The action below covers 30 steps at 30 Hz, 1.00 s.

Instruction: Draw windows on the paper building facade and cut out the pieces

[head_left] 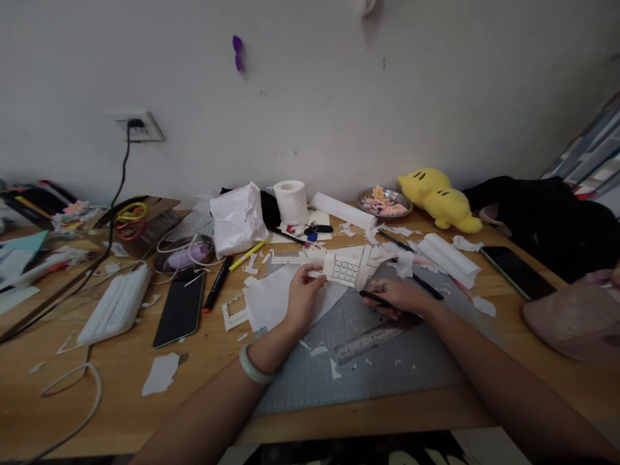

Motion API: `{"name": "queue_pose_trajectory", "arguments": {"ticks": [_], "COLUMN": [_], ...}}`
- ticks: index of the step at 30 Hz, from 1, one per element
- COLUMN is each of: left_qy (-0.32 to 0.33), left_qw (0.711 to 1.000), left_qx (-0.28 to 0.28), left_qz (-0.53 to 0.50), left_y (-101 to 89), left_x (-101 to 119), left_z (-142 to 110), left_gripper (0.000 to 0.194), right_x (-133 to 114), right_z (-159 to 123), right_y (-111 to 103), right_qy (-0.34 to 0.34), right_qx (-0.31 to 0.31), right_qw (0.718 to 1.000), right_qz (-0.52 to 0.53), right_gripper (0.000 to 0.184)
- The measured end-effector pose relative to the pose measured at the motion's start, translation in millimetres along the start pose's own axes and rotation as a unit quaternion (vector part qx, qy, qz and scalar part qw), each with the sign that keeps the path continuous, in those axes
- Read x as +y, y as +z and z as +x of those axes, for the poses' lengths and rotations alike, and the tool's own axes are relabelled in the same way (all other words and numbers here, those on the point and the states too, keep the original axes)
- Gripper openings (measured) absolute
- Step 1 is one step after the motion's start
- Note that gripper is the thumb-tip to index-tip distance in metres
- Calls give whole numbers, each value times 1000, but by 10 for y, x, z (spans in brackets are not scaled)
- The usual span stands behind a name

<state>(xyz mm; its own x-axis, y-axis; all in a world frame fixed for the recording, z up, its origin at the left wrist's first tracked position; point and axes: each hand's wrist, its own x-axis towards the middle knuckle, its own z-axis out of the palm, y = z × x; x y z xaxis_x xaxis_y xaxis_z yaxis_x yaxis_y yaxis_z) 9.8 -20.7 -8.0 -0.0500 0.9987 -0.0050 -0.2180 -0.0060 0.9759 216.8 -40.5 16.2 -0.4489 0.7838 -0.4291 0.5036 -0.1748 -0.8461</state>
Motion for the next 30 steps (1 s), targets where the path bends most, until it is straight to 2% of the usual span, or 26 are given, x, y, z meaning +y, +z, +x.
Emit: {"name": "queue_pose_trajectory", "arguments": {"ticks": [3,9,12,16,22,30], "left_qy": [7,17,20,27,55,25], "left_qw": [1000,1000,999,999,997,999], "left_qx": [0,-19,-14,5,48,-24], "left_qz": [6,13,23,26,19,-5], "left_y": [-3,14,24,24,41,100], "left_x": [27,20,23,32,52,39], "left_z": [-14,-19,-36,-66,-137,-284], "left_gripper": [26,10,15,23,23,21], "right_x": [3,-21,-54,-130,-175,-124], "right_z": [-13,-56,-60,-37,34,69], "right_y": [-6,38,87,253,602,692], "right_qy": [-5,2,14,35,15,-27], "right_qx": [-10,-35,-32,-12,7,0], "right_qw": [1000,999,999,998,989,976], "right_qz": [10,28,33,56,145,217], "right_gripper": [40,42,41,42,46,48]}}
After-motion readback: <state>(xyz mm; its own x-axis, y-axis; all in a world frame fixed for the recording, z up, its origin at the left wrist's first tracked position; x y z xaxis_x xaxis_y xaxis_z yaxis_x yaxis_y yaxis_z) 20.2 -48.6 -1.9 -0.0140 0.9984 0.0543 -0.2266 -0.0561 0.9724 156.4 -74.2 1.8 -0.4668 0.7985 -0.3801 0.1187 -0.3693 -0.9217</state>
